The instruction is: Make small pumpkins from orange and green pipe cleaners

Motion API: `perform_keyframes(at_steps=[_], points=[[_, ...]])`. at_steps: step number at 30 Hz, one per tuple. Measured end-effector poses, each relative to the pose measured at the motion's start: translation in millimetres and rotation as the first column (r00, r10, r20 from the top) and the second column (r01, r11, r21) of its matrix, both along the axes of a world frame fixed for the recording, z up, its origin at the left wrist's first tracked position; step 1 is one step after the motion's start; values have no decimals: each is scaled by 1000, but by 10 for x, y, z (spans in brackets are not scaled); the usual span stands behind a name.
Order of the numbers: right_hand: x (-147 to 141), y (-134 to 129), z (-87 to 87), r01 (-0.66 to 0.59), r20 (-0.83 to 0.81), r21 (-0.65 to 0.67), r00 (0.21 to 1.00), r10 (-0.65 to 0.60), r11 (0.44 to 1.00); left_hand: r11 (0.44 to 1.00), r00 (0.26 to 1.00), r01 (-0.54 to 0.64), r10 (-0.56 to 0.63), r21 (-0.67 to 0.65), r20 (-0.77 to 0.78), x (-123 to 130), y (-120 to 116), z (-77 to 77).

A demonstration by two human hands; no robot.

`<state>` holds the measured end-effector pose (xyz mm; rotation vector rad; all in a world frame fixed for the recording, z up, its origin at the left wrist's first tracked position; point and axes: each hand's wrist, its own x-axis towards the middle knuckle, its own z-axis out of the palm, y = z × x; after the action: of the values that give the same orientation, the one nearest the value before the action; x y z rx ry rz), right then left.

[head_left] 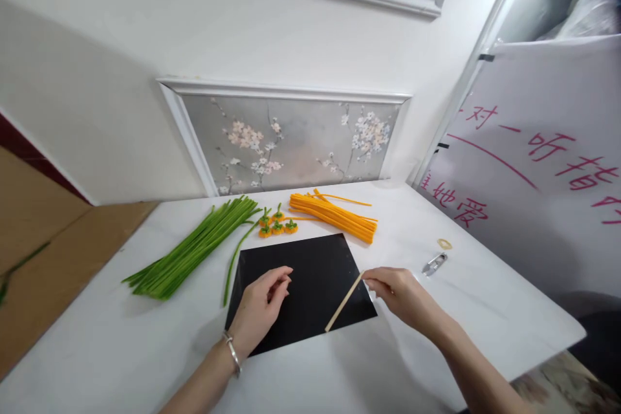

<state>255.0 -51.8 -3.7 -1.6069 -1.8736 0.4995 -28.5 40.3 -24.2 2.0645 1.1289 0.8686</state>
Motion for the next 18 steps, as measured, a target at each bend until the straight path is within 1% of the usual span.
perform_keyframes(at_steps=[2, 5, 7, 9, 10, 11, 12, 13, 14, 15, 17, 18], points=[[-29, 144, 1, -3, 25, 15, 1000, 3, 1000, 1000, 999, 22, -22, -23, -29, 89, -23, 75], [-54, 375, 18, -1, 10, 61, 1000, 0, 998, 996, 993, 87, -87, -8, -75, 267, -121, 173], [-63, 511, 35, 1, -7, 89, 1000, 0, 996, 991, 987, 134, -133, 6, -93, 386, -191, 193], [-73, 621, 55, 6, -20, 112, 1000, -4, 994, 988, 983, 154, -152, 11, -100, 474, -228, 168], [-80, 668, 64, 11, -22, 121, 1000, -8, 993, 988, 984, 152, -152, -9, -87, 501, -229, 143], [-89, 713, 74, 15, -22, 127, 1000, -12, 992, 986, 990, 138, -139, -97, -10, 518, -219, 115], [-98, 759, 83, 19, -17, 129, 1000, -17, 991, 971, 990, 130, -114, -202, 86, 525, -202, 88], [-107, 810, 93, 23, -8, 130, 1000, -23, 991, 933, 980, 142, -87, -330, 177, 525, -179, 64], [-114, 870, 106, 27, 7, 128, 1000, -28, 991, 878, 961, 161, -35, -451, 274, 521, -156, 46], [-116, 941, 121, 32, 27, 124, 999, -36, 992, 818, 932, 188, 26, -544, 360, 513, -135, 33], [-105, 1131, 161, 53, 83, 118, 995, -63, 992, 737, 860, 240, 140, -632, 490, 496, -108, 24], [-94, 1250, 183, 75, 116, 115, 989, -88, 991, 712, 824, 260, 188, -652, 534, 487, -104, 25]])
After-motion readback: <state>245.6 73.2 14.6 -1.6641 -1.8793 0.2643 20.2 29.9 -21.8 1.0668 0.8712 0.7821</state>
